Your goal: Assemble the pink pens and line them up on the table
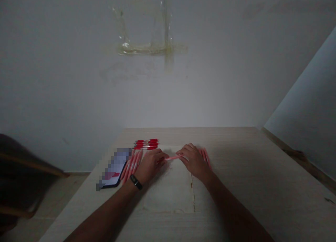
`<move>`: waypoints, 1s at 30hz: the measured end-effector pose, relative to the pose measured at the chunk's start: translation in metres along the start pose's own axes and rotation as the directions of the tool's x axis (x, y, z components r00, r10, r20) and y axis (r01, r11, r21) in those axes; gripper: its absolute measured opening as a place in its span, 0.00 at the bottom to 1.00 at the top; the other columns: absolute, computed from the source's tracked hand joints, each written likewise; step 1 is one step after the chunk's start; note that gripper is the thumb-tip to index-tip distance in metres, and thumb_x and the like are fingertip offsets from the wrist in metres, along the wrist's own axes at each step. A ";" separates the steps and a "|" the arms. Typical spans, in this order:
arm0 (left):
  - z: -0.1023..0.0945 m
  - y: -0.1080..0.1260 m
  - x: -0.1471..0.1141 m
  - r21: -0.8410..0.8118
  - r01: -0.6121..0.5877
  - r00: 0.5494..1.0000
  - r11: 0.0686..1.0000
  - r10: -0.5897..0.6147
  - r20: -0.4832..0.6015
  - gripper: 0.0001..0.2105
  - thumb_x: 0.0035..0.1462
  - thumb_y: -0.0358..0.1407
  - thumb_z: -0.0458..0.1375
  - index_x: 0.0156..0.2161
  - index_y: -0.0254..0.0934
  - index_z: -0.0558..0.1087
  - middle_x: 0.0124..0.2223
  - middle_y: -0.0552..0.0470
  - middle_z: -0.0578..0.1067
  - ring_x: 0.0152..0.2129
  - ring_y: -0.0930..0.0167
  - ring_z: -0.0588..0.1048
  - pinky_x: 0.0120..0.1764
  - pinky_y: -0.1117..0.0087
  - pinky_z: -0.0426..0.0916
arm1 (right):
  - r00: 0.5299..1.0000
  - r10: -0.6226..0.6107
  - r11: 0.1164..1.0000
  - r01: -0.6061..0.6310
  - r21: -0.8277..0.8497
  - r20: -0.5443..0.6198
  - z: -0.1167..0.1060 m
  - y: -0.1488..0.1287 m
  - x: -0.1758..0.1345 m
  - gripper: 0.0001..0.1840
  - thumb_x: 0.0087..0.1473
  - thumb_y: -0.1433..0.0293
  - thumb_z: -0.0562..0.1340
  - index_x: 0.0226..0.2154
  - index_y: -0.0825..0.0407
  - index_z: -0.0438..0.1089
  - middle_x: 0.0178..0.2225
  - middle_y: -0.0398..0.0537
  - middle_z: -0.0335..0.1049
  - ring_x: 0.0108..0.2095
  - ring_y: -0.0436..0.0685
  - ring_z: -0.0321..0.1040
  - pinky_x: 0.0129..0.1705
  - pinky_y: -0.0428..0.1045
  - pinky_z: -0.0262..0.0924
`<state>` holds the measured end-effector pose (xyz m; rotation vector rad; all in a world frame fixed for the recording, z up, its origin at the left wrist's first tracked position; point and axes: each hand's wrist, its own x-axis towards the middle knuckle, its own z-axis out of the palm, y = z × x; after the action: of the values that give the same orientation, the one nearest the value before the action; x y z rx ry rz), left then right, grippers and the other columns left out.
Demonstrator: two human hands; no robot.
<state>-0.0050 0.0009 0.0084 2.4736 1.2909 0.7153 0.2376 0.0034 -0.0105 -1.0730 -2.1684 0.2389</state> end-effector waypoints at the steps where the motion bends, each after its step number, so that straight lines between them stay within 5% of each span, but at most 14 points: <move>1: 0.000 0.000 0.000 -0.003 -0.003 1.000 1.000 0.003 0.002 0.09 0.57 0.28 0.59 0.41 0.40 0.78 0.37 0.50 0.75 0.35 0.68 0.72 0.38 0.70 0.62 | 1.000 0.014 1.000 -0.014 0.025 -0.008 0.000 -0.001 0.000 0.07 0.61 0.66 0.62 0.41 0.48 0.74 0.38 0.48 0.72 0.42 0.58 0.66 0.44 0.53 0.59; 8: -0.002 -0.001 0.001 -0.031 -0.005 1.000 1.000 0.004 -0.029 0.08 0.59 0.28 0.58 0.41 0.39 0.77 0.39 0.49 0.75 0.37 0.68 0.72 0.39 0.71 0.63 | 0.990 0.144 0.980 -0.143 0.140 0.002 0.003 -0.002 -0.004 0.13 0.59 0.66 0.64 0.47 0.48 0.68 0.38 0.45 0.71 0.39 0.55 0.69 0.43 0.50 0.60; 15: -0.001 -0.001 0.000 -0.011 -0.010 0.999 1.000 0.010 -0.032 0.08 0.58 0.28 0.60 0.41 0.40 0.78 0.40 0.49 0.75 0.38 0.67 0.72 0.41 0.69 0.63 | 0.998 0.059 0.998 -0.060 0.035 0.034 0.004 0.004 -0.003 0.10 0.64 0.65 0.59 0.31 0.50 0.69 0.32 0.46 0.70 0.36 0.55 0.66 0.41 0.51 0.58; 30: -0.003 0.001 0.000 -0.015 -0.015 0.999 1.000 0.015 -0.037 0.07 0.58 0.28 0.59 0.41 0.39 0.77 0.39 0.48 0.74 0.38 0.67 0.71 0.41 0.69 0.63 | 0.997 0.058 0.998 -0.059 0.010 0.046 0.004 0.005 -0.003 0.10 0.62 0.63 0.61 0.31 0.50 0.68 0.32 0.45 0.69 0.35 0.55 0.65 0.39 0.50 0.57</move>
<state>-0.0057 0.0008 0.0113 2.4719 1.2763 0.7754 0.2393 0.0048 -0.0167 -1.1354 -2.1753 0.3052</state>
